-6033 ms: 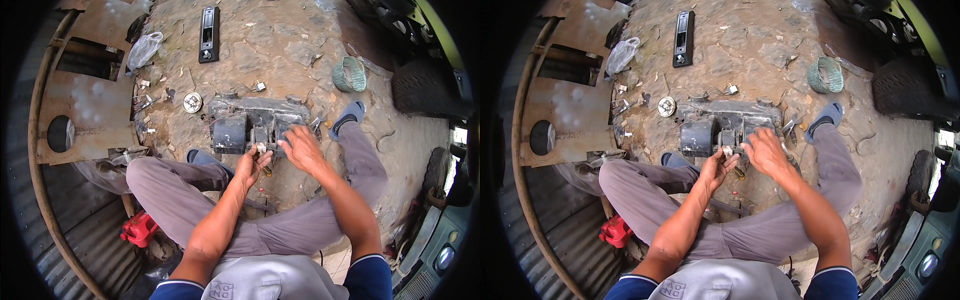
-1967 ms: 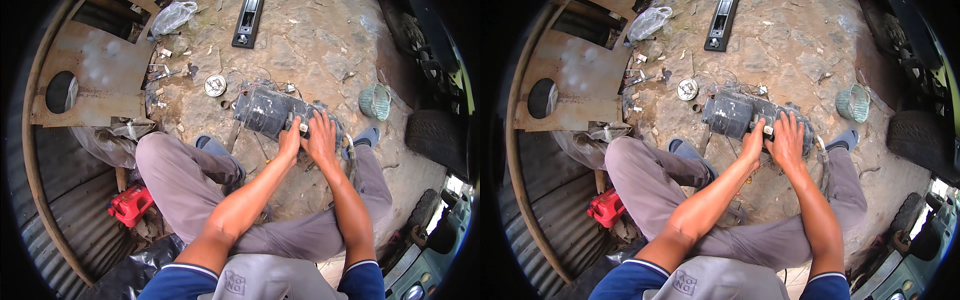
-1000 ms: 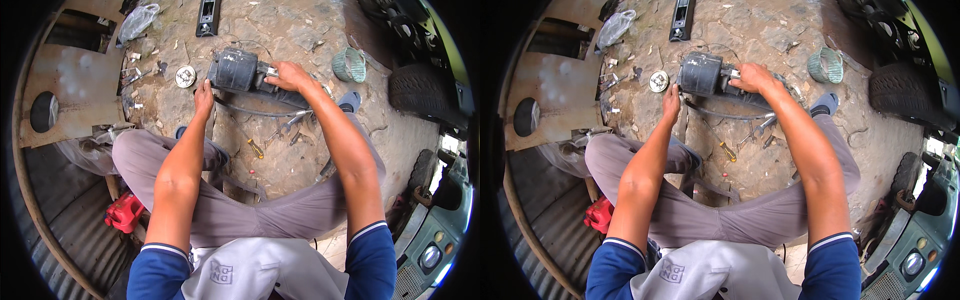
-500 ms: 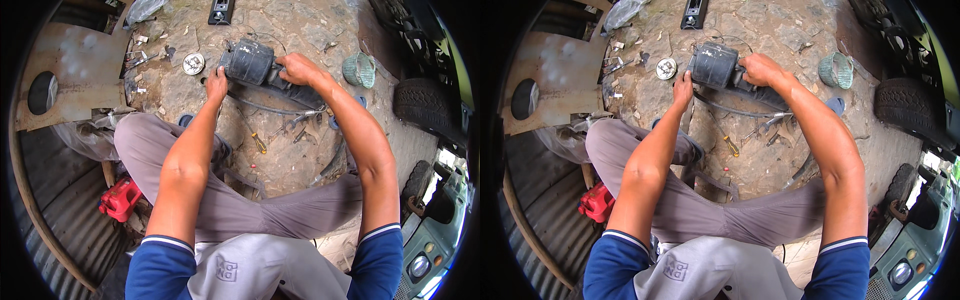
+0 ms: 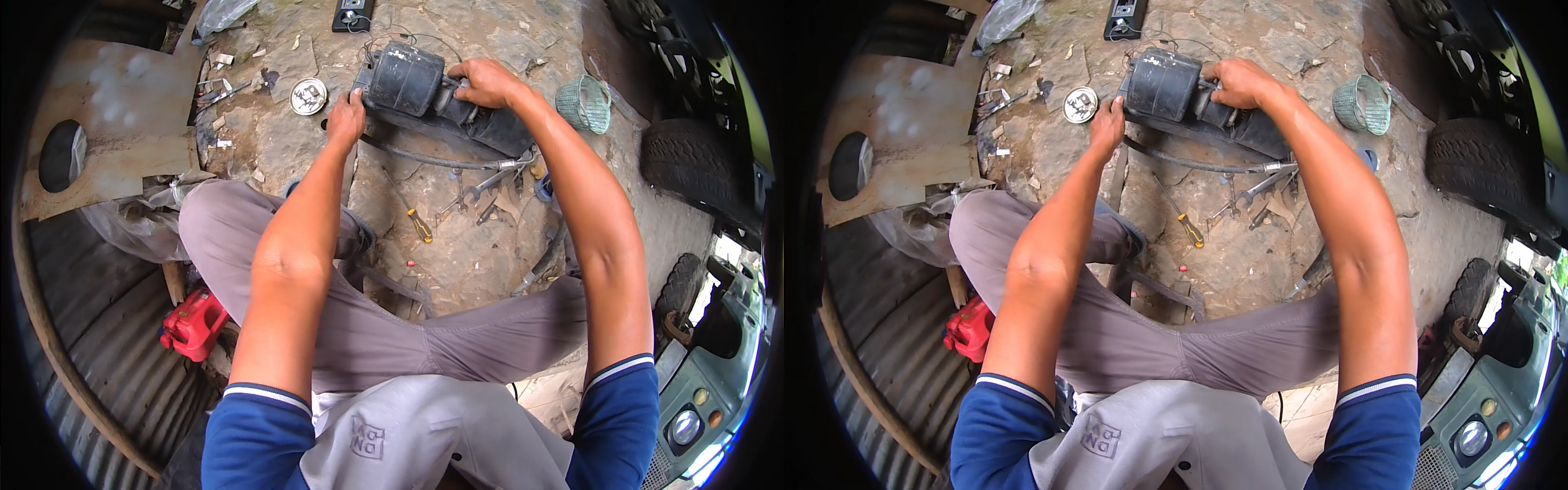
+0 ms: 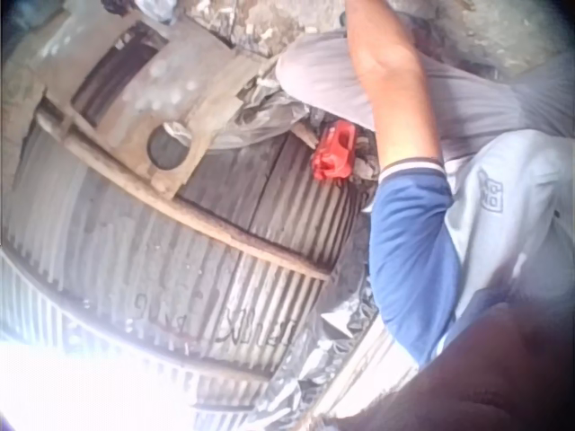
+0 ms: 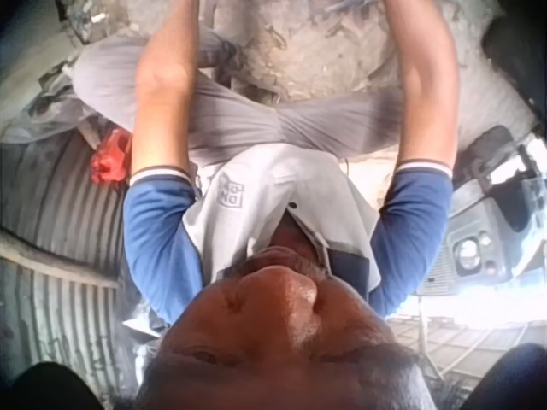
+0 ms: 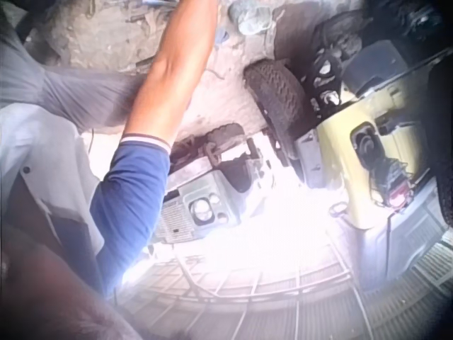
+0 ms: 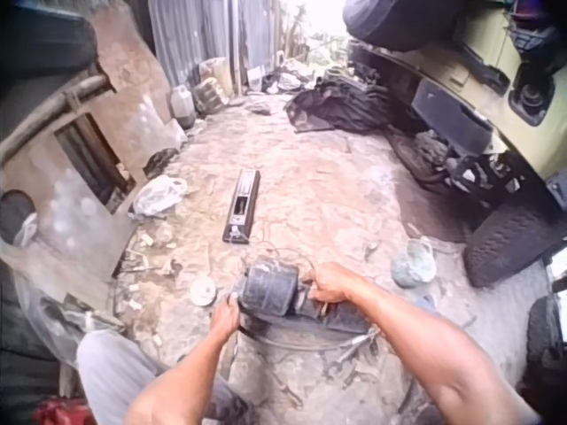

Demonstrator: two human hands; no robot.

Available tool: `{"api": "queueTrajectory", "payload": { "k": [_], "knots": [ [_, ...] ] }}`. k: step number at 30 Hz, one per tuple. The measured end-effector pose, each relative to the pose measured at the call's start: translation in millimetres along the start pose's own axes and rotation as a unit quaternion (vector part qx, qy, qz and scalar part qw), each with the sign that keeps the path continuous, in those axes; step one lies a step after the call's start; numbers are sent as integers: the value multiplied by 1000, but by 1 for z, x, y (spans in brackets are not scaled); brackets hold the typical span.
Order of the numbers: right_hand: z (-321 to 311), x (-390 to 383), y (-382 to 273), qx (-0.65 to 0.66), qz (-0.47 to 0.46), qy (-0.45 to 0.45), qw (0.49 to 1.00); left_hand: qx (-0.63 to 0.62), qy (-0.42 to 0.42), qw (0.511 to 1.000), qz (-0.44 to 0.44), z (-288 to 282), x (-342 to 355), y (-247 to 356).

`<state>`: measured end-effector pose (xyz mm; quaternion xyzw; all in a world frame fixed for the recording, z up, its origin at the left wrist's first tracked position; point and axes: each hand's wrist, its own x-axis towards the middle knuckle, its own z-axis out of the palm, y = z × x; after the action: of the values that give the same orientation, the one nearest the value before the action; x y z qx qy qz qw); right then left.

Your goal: The person disassembles and wipes an automotive blower motor housing while sitting on the ground, using a screwdriver to remove screws and a cloth to clean a detached hose.

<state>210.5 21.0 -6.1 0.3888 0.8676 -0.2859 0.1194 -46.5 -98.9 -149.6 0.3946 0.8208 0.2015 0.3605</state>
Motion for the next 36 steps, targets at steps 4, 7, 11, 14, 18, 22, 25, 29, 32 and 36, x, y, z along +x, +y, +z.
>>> {"api": "queueTrajectory", "payload": {
  "k": [4, 7, 11, 14, 18, 22, 25, 29, 32, 36],
  "knots": [
    [-3, 19, 29, 16, 20, 7, 1000, 55, -20, 998, 18, -8, 16, 27],
    [-6, 24, 36, 24, 41, 13, 999, 45, 42, 998, 13, -14, 28, 48],
    [-18, 27, 50, 38, 40, 7, 998, -40, 118, 956, 265, -31, 17, 119],
    [-22, 27, 53, 56, 52, -2, 997, 141, 54, 914, 377, -24, 4, 160],
    [-21, 13, 57, 14, 104, 88, 991, 267, 25, 873, 407, -6, 18, 164],
    [6, -22, 52, 22, 93, 345, 934, 272, 43, 871, 408, 8, 43, 163],
    [50, -51, 14, 14, 116, 414, 903, 288, 47, 871, 396, 12, 57, 162],
    [144, -63, 9, 1, 54, 291, 955, 294, 28, 873, 389, 16, 56, 174],
    [187, -65, 15, -51, 61, 233, 969, 298, 19, 875, 380, 15, 53, 177],
    [184, -64, 8, -73, 118, 137, 981, 321, 28, 872, 369, 15, 60, 178]
  ]
}}
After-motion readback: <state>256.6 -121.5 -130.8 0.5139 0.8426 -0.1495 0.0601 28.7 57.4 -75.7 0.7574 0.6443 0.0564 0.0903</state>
